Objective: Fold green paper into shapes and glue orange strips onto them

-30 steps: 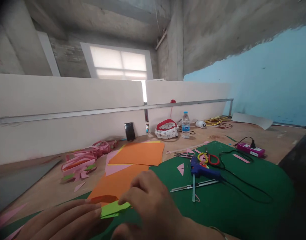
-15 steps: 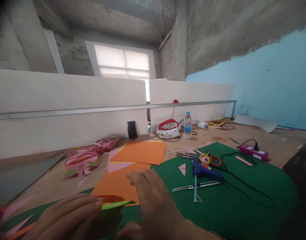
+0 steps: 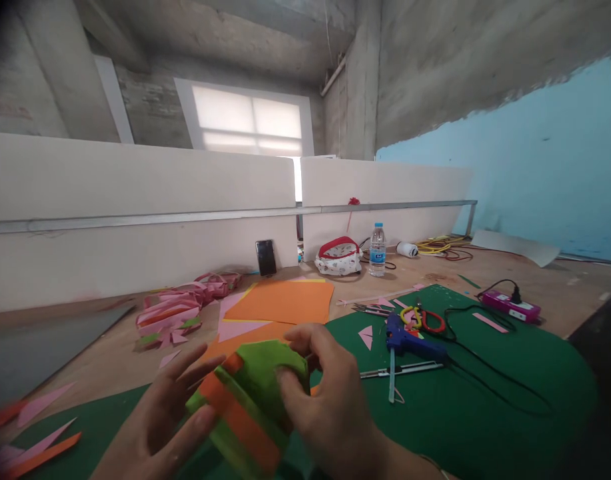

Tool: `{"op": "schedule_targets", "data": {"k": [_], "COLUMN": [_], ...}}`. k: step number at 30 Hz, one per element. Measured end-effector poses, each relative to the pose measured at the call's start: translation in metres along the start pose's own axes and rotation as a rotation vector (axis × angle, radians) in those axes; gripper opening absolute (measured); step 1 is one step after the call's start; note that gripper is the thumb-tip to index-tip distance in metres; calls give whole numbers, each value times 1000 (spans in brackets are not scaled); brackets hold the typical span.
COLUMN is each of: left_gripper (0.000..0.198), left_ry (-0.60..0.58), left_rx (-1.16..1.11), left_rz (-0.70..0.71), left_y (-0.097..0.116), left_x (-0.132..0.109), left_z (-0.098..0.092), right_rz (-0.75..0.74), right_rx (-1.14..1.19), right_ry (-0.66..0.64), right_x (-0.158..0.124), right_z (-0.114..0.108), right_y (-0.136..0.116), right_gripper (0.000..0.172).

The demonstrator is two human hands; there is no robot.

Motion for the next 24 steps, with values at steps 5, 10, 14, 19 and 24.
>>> {"op": "schedule_targets", "data": {"k": [5,10,14,19,24], "left_gripper": [94,122,120,99,95], "left_ry": [-28,53,-19,-81,-61], "left_rx": [52,516,747,685,649], "left_rz": [264,587,673,675,684], "left_y": [-15,-16,-11,-8,-6], "left_x": [-2,-8,-10,-11,-15], "left_z": [9,13,13,12,16], "right_rz": [-5,-98,-58,-76,-362], "right_rx": [20,-32,7,28,-218], "right_ry": [119,239,206,168,242], "right_x": [-2,-8,-12,-16,-19], "right_z": [5,12,16,14,12], "right_y": [6,9,3,-2,0], "right_gripper": [26,40,42,42,40]}}
Point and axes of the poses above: each hand's wrist, its own x-axis towards the middle knuckle, its own z-axis out of the palm, y = z × x, the point moved 1 cm from there along x, towards the middle knuckle, and after that the axes turned 2 degrees about y, right-handed, at the moved point
